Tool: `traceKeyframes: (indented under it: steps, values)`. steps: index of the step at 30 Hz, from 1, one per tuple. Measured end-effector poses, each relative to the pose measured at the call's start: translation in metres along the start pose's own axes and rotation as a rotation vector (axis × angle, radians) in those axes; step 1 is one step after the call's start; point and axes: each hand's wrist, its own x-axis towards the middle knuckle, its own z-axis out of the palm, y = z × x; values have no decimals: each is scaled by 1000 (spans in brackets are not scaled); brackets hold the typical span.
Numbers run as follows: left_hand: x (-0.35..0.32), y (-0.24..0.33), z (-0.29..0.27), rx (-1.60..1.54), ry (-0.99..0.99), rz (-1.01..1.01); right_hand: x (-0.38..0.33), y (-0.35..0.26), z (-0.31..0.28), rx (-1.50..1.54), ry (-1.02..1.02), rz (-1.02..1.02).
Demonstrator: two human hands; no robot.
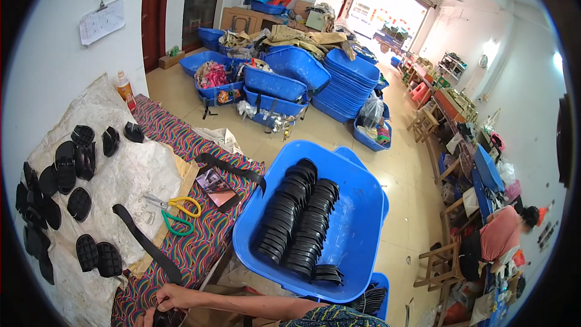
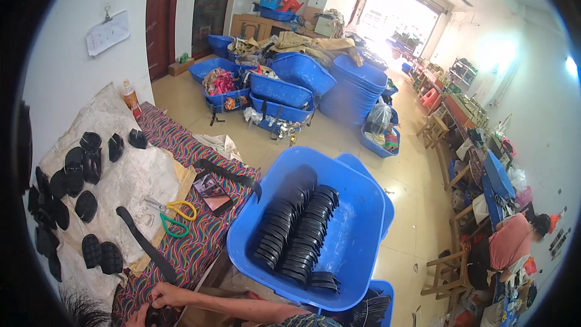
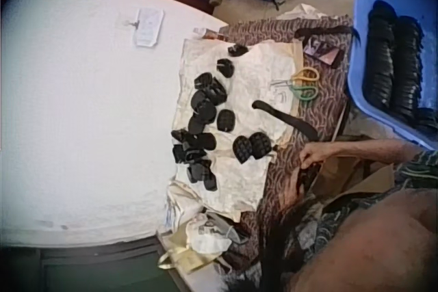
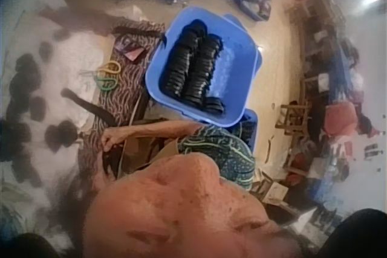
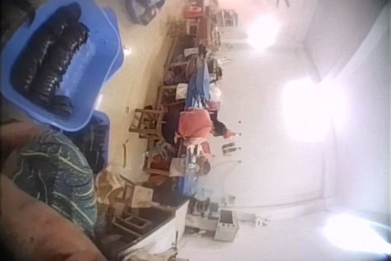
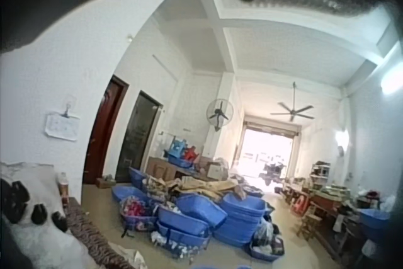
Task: The person assembles black sandals by hand, inserting a long strap into the slots of a shoe sole. They repeatedly pick up a sole from a blue bin, thread the strap through the sole, and place the finished unit on a nearby table. The process is performed one at a time in a repetitive loop.
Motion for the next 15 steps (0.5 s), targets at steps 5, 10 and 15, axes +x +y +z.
traceKeyframes:
  steps: [5,10,15]
  values:
    - [5,23,-16,-74,-96,-121,1,-3,0,-6,-35,15]
    - [-1,30,-14,15,-61,-77,1,-3,-1,31,-67,26]
    - [2,22,-2,13,-14,10,33,68,-17,85,-89,-82]
